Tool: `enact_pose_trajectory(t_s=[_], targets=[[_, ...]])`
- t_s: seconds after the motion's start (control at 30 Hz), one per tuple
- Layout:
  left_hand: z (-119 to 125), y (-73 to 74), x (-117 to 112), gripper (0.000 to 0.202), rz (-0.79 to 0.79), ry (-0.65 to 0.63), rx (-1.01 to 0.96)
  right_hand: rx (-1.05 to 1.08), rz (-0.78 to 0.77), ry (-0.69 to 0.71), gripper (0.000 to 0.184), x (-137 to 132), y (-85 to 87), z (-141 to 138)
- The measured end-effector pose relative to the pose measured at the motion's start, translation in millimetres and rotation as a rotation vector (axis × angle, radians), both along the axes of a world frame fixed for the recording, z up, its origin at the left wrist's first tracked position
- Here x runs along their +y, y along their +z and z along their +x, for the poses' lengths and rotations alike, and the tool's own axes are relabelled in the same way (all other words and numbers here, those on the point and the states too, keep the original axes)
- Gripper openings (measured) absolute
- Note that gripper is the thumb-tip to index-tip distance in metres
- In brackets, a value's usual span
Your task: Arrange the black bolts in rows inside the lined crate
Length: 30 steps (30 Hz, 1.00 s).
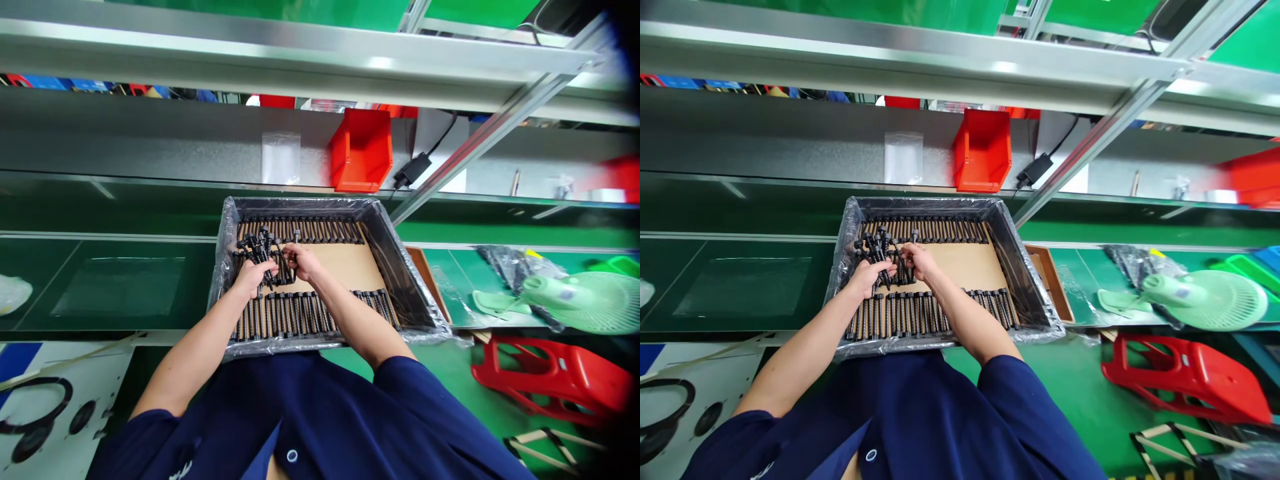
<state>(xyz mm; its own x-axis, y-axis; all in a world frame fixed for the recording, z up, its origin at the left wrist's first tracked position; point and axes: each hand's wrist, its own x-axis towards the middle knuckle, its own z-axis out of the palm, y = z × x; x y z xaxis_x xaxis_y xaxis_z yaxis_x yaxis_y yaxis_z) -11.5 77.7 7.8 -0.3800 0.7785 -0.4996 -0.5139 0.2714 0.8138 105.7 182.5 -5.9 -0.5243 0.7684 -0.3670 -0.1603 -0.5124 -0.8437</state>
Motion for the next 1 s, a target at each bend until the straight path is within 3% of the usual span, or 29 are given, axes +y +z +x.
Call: enact_pose_trajectory(t_s=[0.07, 0.2, 0.37, 0.53, 0.63, 0.8, 0.9, 1.0], targets=[[1.7, 0.0, 1.2, 0.025, -0.019, 0.007, 0.022, -0.026, 0.004, -0.014, 0.024, 5.4, 0.2, 4.2], [6.8, 0.5, 4.0, 0.023, -0.017, 0.016, 0.039, -0.188, 0.064, 0.159, 0.020, 9.0, -14.5, 6.2], [2.6, 2.6, 7.7, 0.022, -0.002, 0.155, 0.040, -0.624, 0.606, 0.078, 0.008, 19.5, -38.5, 8.1], [-8.1, 6.2, 9.6, 0.017, 0.044, 0.270, 0.004, -0.983, 0.853, 0.473, 0.008, 14.3, -52.3, 5.4], [-9.0, 5.7, 9.3, 0.017, 0.042, 0.274, -0.008, -1.058, 0.984, 0.581, 0.013, 1.7, -56.8, -4.1], [-7.4, 4.9, 7.6, 0.019, 0.045, 0.245, -0.007, -1.071, 1.030, 0.583, 0.016, -7.0, -54.2, -14.7], [-8.2, 6.7, 6.3, 0.019, 0.031, 0.232, -0.012, -1.070, 0.979, 0.543, 0.012, 7.9, -45.2, -7.3], [-9.5, 8.4, 5.5, 0.020, 0.030, 0.203, -0.020, -1.111, 0.830, 0.385, 0.009, 32.9, -38.4, 12.7]])
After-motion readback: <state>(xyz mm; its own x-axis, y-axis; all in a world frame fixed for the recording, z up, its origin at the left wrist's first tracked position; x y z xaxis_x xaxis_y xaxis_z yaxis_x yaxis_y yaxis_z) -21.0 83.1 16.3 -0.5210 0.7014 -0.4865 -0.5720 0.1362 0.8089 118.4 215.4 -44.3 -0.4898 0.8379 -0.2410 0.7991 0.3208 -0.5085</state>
